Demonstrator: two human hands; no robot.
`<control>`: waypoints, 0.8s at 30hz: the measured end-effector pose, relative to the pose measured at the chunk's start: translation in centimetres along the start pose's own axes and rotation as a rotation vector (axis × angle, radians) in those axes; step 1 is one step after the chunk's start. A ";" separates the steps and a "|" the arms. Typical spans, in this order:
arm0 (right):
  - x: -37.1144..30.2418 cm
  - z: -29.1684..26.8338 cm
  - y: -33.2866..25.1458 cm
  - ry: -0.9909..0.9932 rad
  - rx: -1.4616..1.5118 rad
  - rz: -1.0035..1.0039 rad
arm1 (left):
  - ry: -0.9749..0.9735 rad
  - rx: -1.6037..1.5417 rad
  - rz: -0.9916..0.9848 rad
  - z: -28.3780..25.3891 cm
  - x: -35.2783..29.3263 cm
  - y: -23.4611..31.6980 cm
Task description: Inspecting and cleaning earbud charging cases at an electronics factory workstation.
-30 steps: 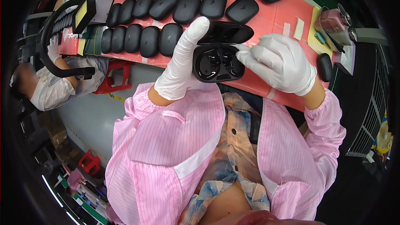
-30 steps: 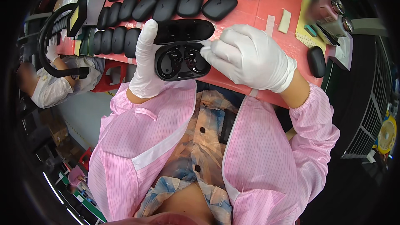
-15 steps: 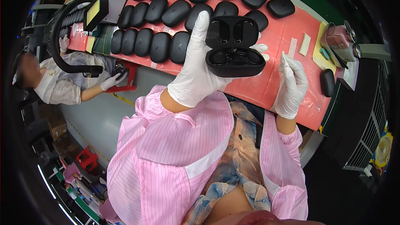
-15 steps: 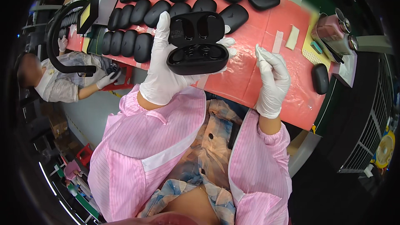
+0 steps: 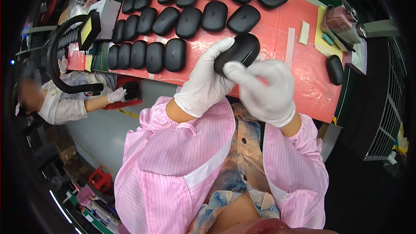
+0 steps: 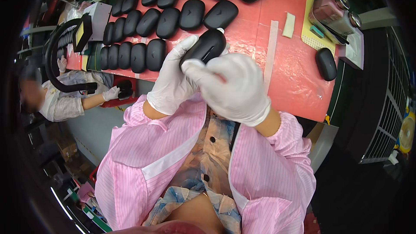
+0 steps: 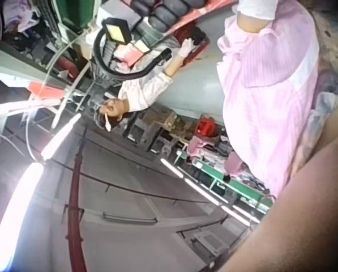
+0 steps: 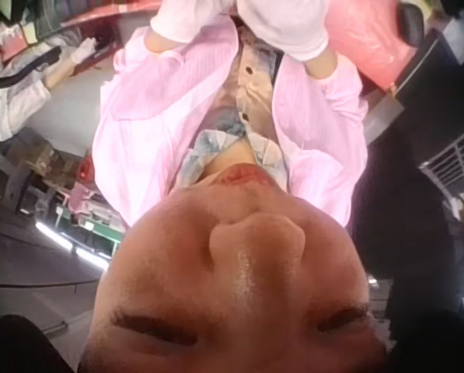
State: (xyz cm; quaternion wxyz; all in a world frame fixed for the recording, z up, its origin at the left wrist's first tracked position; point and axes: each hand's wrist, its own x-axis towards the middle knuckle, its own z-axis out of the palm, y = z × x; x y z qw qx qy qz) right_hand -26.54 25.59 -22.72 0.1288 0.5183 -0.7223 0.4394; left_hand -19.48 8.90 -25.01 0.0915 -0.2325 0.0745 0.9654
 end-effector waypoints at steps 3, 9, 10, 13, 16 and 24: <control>0.1 -0.2 1.2 0.077 -0.082 0.099 | 0.159 -0.021 0.120 2.6 -0.6 -1.4; -0.8 -0.1 3.3 0.089 0.434 0.527 | -0.062 0.140 -0.068 1.1 -0.5 -0.5; -1.0 -0.1 3.4 0.090 0.567 0.612 | -0.057 0.188 -0.047 1.7 -0.6 -0.6; -0.7 0.2 2.6 0.327 0.899 0.962 | 0.010 0.655 0.272 4.1 -1.3 -1.9; -1.7 0.0 3.6 0.194 1.039 1.030 | 0.060 1.311 0.723 2.2 -0.6 -2.6; -1.2 1.0 0.5 0.100 -0.083 0.203 | 0.062 1.796 1.159 1.8 -0.4 -2.4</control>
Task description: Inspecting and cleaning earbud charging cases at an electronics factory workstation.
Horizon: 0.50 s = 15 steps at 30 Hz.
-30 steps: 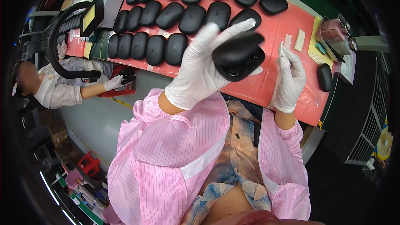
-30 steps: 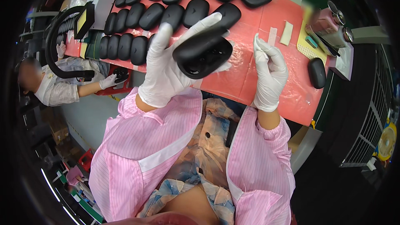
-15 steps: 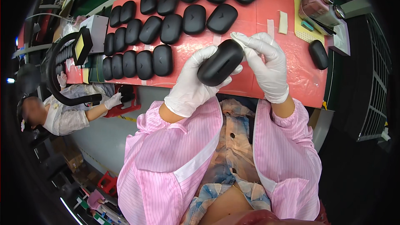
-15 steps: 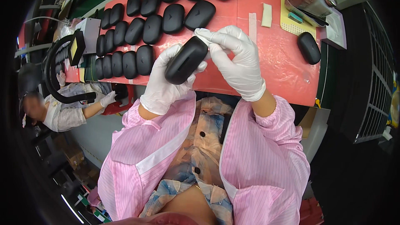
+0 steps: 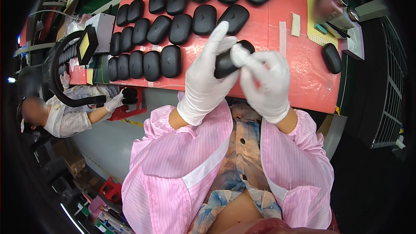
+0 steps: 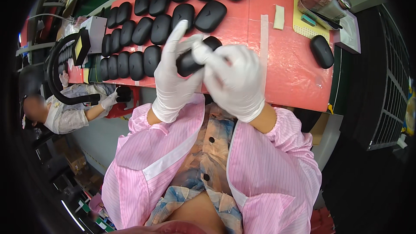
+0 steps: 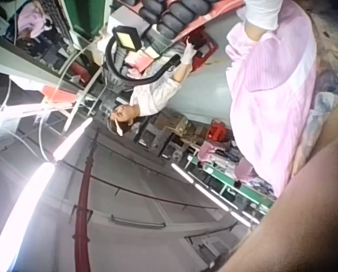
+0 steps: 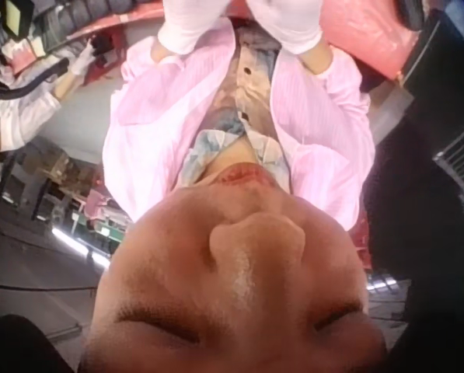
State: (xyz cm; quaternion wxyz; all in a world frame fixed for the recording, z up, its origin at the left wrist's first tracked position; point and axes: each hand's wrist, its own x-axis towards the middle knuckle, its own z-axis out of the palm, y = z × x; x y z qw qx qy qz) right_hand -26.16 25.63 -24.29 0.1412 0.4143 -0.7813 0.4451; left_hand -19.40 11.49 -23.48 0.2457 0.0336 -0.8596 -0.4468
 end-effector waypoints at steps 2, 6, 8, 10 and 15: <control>-0.6 0.3 0.5 -0.025 0.073 0.195 | 0.058 -0.065 0.006 -0.1 -0.3 0.0; -3.0 1.5 0.9 -0.236 1.385 0.965 | 0.079 -0.274 -0.007 -0.2 -0.5 0.3; -2.5 1.7 1.9 -0.121 1.555 0.866 | 0.086 0.001 0.093 -0.2 -0.2 0.2; -1.1 0.7 1.3 -0.086 1.342 0.853 | 0.109 0.028 0.107 -0.3 -0.2 0.4; 0.5 -1.2 -1.5 0.009 -0.083 -0.207 | 0.155 0.142 0.152 -0.7 -0.4 0.4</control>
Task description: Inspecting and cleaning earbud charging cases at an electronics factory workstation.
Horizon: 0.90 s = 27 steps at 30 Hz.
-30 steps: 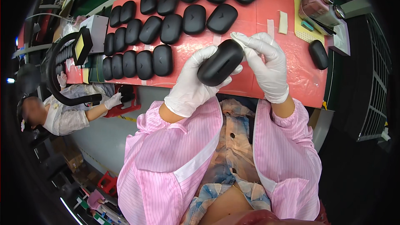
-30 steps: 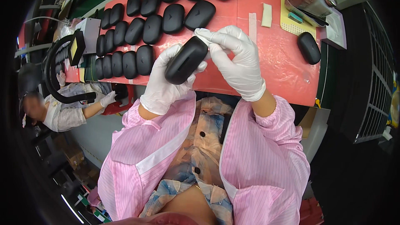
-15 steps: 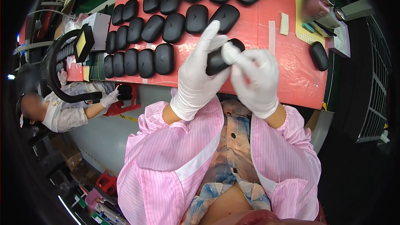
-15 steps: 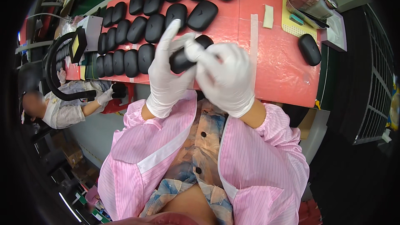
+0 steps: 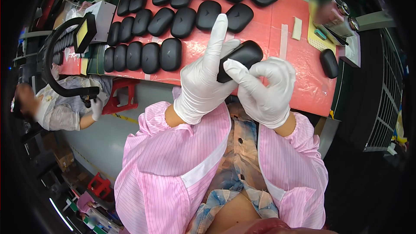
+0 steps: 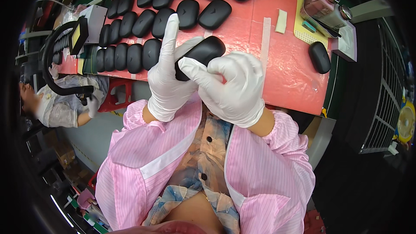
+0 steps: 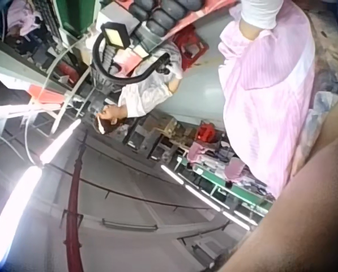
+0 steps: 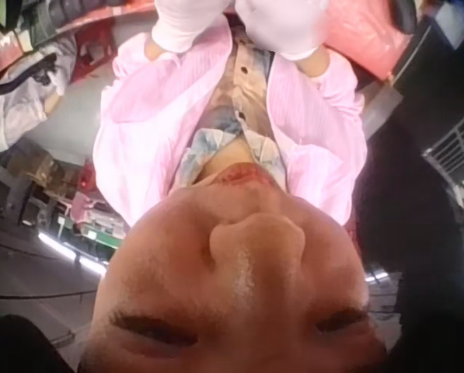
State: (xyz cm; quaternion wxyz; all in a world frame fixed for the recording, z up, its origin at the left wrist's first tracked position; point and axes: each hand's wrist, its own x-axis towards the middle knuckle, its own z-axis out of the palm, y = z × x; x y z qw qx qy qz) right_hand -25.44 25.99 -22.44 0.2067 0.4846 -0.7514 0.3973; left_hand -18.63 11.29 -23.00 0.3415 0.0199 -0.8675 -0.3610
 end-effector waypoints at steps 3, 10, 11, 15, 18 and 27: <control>-0.1 0.2 0.5 0.020 0.228 0.392 | 0.024 -0.069 0.017 0.1 -0.2 -0.2; -1.0 0.7 2.6 -0.020 0.599 0.661 | -0.124 -0.418 -0.324 -0.2 -0.6 -0.4; -1.0 0.6 3.3 -0.019 0.537 0.595 | -0.214 -0.689 -0.591 -0.6 -0.1 -0.5; 1.2 0.2 5.2 0.054 0.477 0.318 | -0.247 -1.479 -1.072 -0.7 1.3 0.2; -0.1 1.0 4.2 -0.062 0.330 0.094 | -0.104 -1.490 -1.116 0.2 1.6 0.3; -4.7 2.7 2.3 -0.084 0.252 -0.003 | 0.025 -1.544 -1.132 1.5 1.7 0.7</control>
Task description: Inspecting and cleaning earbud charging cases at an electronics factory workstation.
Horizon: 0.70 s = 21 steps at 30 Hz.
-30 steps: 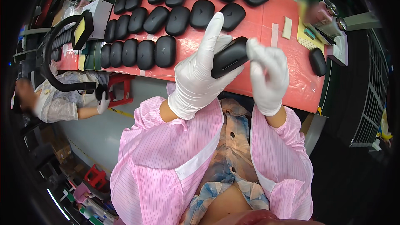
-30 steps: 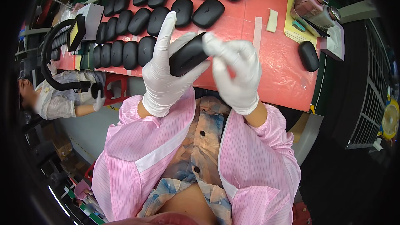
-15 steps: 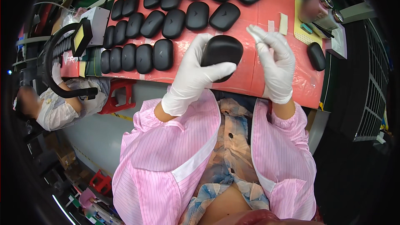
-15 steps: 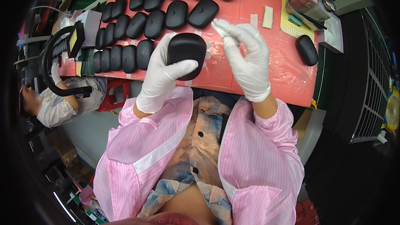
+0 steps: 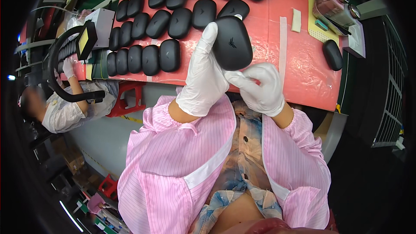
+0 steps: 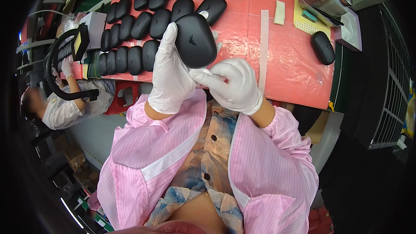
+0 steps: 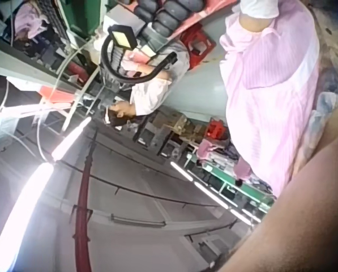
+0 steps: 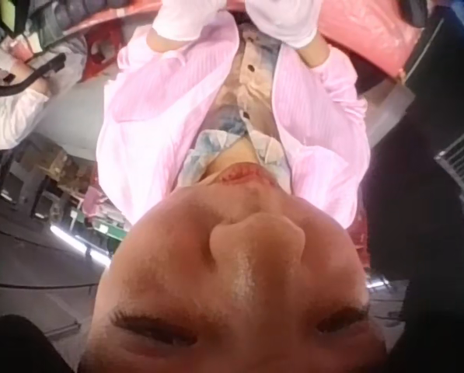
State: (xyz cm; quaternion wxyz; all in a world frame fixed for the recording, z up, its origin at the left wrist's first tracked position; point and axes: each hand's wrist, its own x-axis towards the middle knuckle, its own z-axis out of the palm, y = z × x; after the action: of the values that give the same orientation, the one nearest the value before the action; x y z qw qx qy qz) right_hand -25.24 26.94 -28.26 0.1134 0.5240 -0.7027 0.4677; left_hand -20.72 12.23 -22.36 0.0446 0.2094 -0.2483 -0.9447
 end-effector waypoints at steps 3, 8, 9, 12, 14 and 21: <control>-1.3 -2.1 0.3 0.112 -0.121 0.100 | 0.012 -0.014 0.083 -0.5 0.5 -0.1; -2.9 -4.5 2.0 -0.017 -0.356 0.413 | -0.519 -0.434 -0.304 -2.0 4.4 0.0; -3.5 -4.7 2.4 0.061 -0.290 0.446 | -0.656 -0.605 -0.443 -1.6 4.9 -0.6; -3.6 -5.4 1.7 0.133 -0.191 0.555 | -0.625 -0.610 -0.455 0.5 4.6 -2.1; -4.0 -5.7 1.7 0.226 -0.185 0.493 | -0.649 -0.597 -0.470 0.6 5.2 -2.8; -3.1 -7.1 -0.5 0.343 -0.064 0.555 | -0.671 -0.510 -0.444 0.7 6.2 -4.2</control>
State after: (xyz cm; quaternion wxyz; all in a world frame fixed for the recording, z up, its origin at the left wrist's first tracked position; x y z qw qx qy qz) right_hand -25.87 34.37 -26.23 0.1148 0.2224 -0.8036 0.5400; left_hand -26.59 15.04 -26.13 -0.1909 -0.0769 0.0413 -0.9777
